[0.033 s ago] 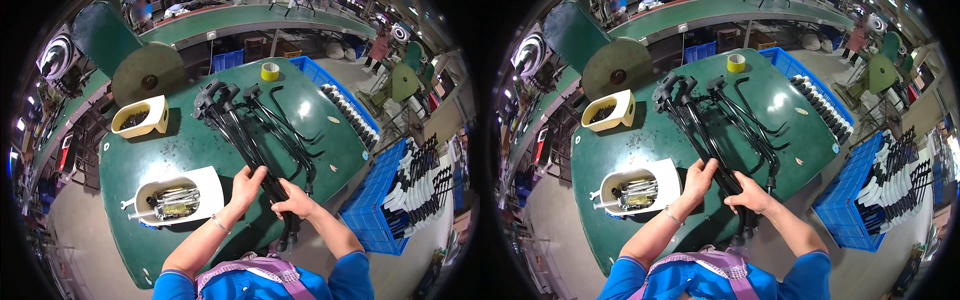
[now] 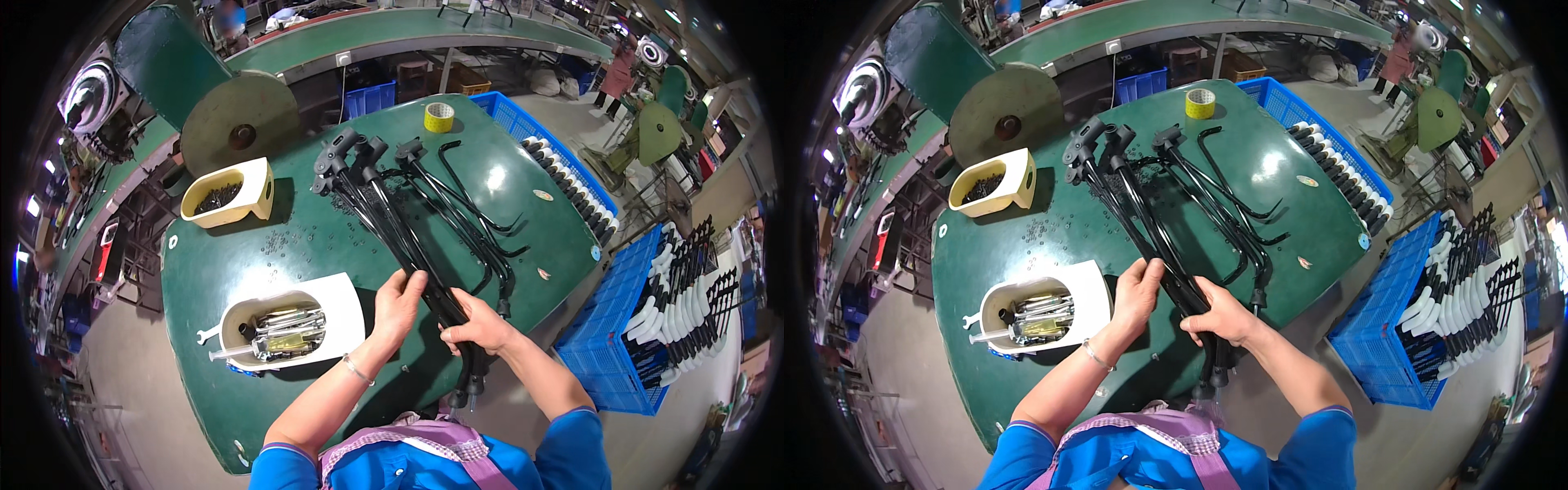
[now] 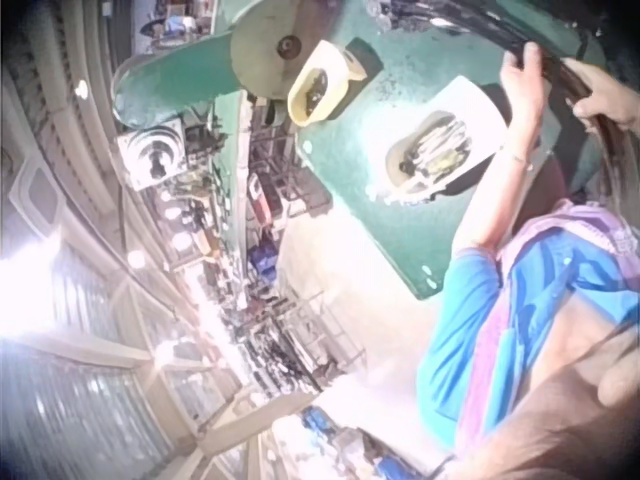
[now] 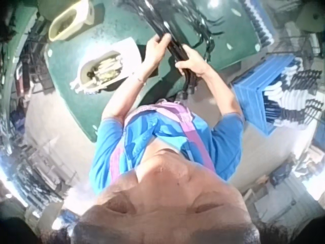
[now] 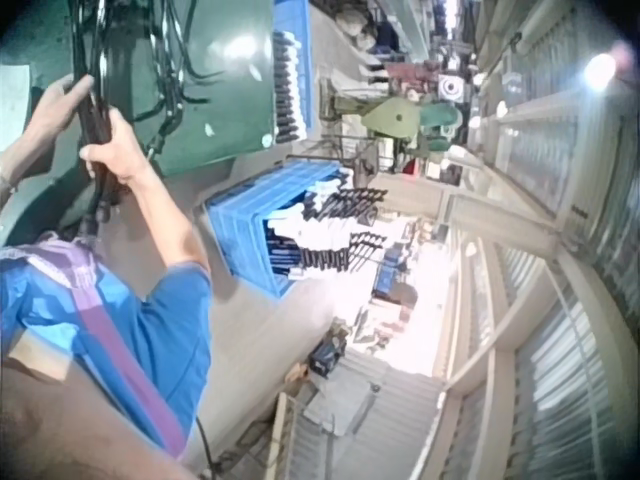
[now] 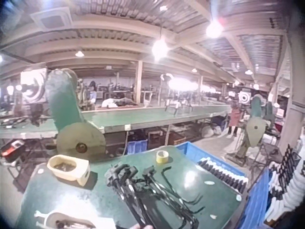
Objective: The person assembles bicycle racks by picking up black metal frames from a conveyor belt, positioning them under a press machine, and attaching red plastic clips. The person repeatedly handles frames and clips, aligning parts and operating the press to secure components.
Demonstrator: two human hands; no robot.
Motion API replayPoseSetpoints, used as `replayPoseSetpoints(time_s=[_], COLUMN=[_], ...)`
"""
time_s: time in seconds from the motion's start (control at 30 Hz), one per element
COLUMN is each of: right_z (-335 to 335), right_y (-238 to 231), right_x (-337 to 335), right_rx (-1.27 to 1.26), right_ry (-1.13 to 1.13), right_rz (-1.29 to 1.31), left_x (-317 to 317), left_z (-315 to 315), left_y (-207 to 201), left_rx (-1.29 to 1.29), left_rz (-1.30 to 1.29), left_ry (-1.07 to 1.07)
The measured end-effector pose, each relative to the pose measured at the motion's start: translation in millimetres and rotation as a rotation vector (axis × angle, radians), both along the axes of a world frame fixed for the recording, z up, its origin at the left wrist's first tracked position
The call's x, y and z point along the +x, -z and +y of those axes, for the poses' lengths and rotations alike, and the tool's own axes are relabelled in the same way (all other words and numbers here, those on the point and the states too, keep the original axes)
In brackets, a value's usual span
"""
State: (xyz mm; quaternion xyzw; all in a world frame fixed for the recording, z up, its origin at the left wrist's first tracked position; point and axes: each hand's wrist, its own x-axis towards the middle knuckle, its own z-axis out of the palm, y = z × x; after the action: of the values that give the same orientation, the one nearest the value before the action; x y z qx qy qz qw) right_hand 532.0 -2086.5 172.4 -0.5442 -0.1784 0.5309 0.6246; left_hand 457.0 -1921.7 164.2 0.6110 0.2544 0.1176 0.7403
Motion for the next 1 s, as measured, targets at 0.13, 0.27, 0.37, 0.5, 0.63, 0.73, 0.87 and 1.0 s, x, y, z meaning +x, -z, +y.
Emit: replayPoseSetpoints(time_s=[0.13, 0.27, 0.37, 0.5, 0.63, 0.73, 0.87, 1.0], right_z=[28.3, 70.5, 102.1, 126.6, 131.3, 127.6, 125.2, 123.2], right_y=[11.2, 27.3, 41.1, 51.3, 56.6, 58.8, 59.0, 56.8], right_x=[18.3, 45.7, 65.3, 86.1, 104.9, 114.7, 122.0, 125.6], right_rx=[0.011, 0.028, 0.024, 0.041, 0.022, -0.014, -0.028, -0.095], right_ry=[0.03, 0.025, 0.064, 0.106, 0.091, 0.083, 0.057, 0.053], right_rz=[-0.03, -0.034, -0.01, 0.049, 0.019, -0.021, 0.002, 0.023], left_x=[-34.4, -73.4, -83.7, -102.7, -120.4, -131.9, -143.4, -150.2], left_z=[-7.6, -15.0, -8.8, 4.4, 11.8, 14.2, 12.4, 11.6], left_y=[26.0, 13.8, 8.5, 12.4, 7.5, 27.5, 34.3, 32.3], left_rx=[0.212, 0.234, 0.211, 0.287, 0.299, 0.24, 0.144, 0.193], left_rz=[-0.139, -0.021, 0.023, 0.042, 0.038, 0.071, 0.125, 0.144], left_ry=[-0.094, 0.182, 0.157, 0.105, 0.164, 0.145, 0.117, 0.121])
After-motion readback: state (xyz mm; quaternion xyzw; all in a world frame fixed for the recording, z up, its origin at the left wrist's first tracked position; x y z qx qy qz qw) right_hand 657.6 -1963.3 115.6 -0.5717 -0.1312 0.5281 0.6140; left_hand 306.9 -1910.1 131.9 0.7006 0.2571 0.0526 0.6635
